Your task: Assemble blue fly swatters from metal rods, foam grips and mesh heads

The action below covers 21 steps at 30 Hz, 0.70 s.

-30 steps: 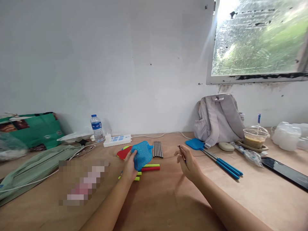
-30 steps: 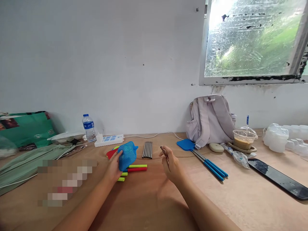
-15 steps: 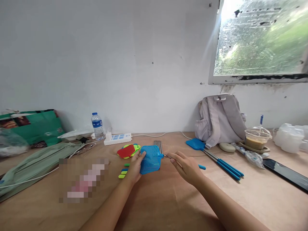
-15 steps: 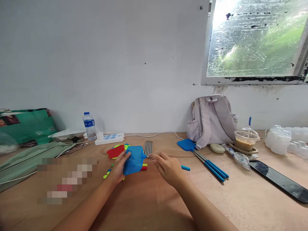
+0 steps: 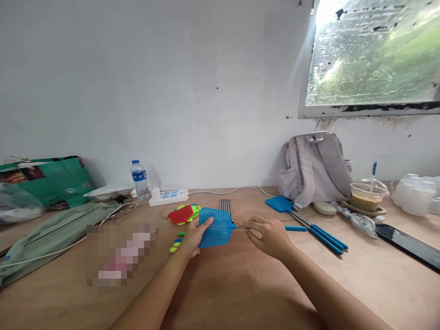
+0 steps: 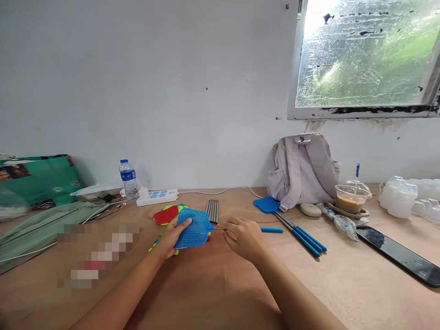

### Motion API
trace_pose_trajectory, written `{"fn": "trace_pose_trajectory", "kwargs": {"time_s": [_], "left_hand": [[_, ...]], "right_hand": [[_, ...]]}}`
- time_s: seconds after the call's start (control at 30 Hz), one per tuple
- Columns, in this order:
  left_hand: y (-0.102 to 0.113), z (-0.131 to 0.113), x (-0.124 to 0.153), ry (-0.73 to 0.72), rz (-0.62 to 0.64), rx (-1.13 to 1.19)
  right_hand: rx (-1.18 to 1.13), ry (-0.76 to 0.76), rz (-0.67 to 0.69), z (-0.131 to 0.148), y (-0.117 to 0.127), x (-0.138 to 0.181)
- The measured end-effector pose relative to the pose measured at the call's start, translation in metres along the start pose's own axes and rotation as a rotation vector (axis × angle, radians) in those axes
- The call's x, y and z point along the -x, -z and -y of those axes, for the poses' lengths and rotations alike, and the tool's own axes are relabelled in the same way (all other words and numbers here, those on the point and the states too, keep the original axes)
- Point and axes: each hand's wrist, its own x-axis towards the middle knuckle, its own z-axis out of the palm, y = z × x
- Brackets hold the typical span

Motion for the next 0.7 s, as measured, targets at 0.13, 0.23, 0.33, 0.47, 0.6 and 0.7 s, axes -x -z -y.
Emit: {"fn": "trace_pose_trajectory", "kwargs": {"time_s": [0.13, 0.23, 0.33, 0.47, 0.6, 0.7], "left_hand": [[-0.002, 0.0, 0.009, 0.065, 0.046, -0.015], [-0.002, -0.001, 0.013, 0.105, 0.181, -0.051], [-0.001, -0.002, 0.014, 0.123, 0.274, -0.067], [0.003, -0.003, 0.014, 0.145, 0.3, -0.067], [0.008, -0.002, 0.012, 0.161, 0.285, -0.055], [0.008, 0.0, 0.013, 0.166, 0.303, -0.043]], "right_hand": [[-0.018, -0.061, -0.005, 0.003, -0.001, 0.003], [-0.006, -0.12, -0.009, 0.005, -0.003, 0.005], [0.006, -0.13, -0.053, 0.009, -0.006, 0.007], [0.034, -0.163, -0.132, 0.017, -0.009, 0.009], [0.06, -0.141, -0.114, 0.025, -0.008, 0.009], [0.075, -0.138, -0.076, 0.028, -0.007, 0.008]]}}
